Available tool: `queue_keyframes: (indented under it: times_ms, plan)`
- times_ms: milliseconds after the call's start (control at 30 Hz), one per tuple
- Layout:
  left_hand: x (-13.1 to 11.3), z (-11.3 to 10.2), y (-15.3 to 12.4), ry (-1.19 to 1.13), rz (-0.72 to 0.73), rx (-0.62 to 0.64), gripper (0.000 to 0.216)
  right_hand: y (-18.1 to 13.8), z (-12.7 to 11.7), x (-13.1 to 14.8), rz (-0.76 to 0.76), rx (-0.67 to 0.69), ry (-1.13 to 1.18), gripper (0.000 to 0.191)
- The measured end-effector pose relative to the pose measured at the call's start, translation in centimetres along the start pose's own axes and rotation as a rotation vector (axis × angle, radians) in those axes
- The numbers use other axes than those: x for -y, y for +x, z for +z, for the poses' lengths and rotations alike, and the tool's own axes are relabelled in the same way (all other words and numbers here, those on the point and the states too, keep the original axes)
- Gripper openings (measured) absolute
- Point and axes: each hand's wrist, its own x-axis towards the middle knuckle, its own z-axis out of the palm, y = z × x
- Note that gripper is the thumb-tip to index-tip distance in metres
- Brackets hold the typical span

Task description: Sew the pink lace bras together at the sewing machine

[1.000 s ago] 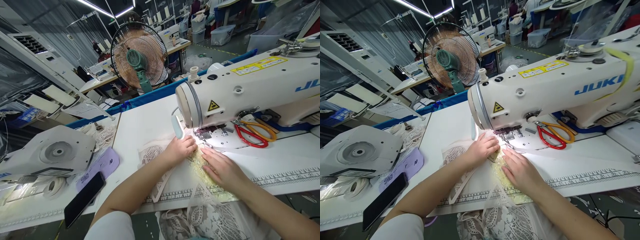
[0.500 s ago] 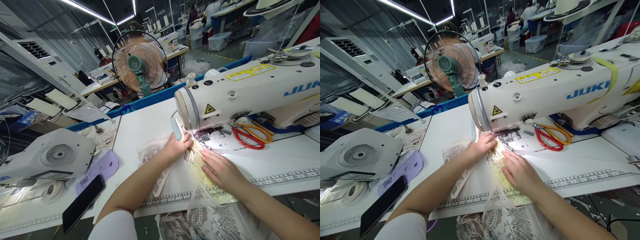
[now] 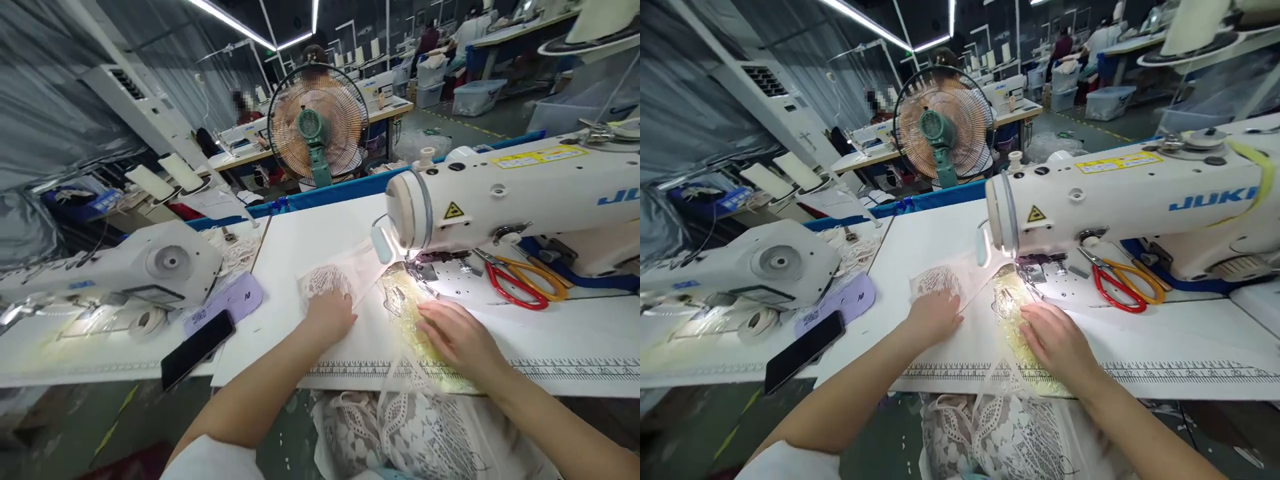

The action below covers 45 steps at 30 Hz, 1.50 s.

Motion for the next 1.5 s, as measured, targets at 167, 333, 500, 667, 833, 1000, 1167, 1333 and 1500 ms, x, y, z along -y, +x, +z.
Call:
queue_keyframes:
  times_ms: [167,333,500,667,833,1000,1167,1333,1500]
  plan:
    - [2.2,2.8,0.9,-0.1,0.006,-0.267,0.048,-3.5,-3.8,3.2,0.009,0.247,0.159,0.022]
    - [2.0,6.2,-3.4,-0.359,0.228,-0.682,0.033,-8.4,-6.6,4.5,-0.047,0.36,0.03,0.031]
    - [-0.7,9.2,-9.0,-0.682,0.498,-0.693,0.033,-12.7,-6.2,3.6,0.155,0.406,0.053,0.036]
    - [-3.0,11.7,-11.0,-0.832,0.501,-0.561,0.03,-14.0,-4.4,3.7,0.559,0.515,0.192,0.041]
    - [-3.9,12.3,-11.6,-0.797,0.486,-0.496,0.025,-10.8,-4.4,5.2,0.53,0.51,0.307,0.026]
    - [-2.4,11.9,-12.4,-0.857,0.396,-0.611,0.029,-6.7,-8.5,6.7,0.179,0.339,0.259,0.01]
    - [-4.4,8.1,-11.9,-1.182,0.541,-0.351,0.074,-2.7,-13.4,8.6,0.272,-0.113,0.273,0.005]
    - [-7.9,3.4,-10.2,-2.056,0.545,0.111,0.069,1.4,-13.5,7.0,0.685,-0.126,0.516,0.025]
    - [-2.8,2.2,-6.5,-2.069,0.359,-0.274,0.067,3.1,-8.9,2.5,0.67,0.417,0.828,0.039]
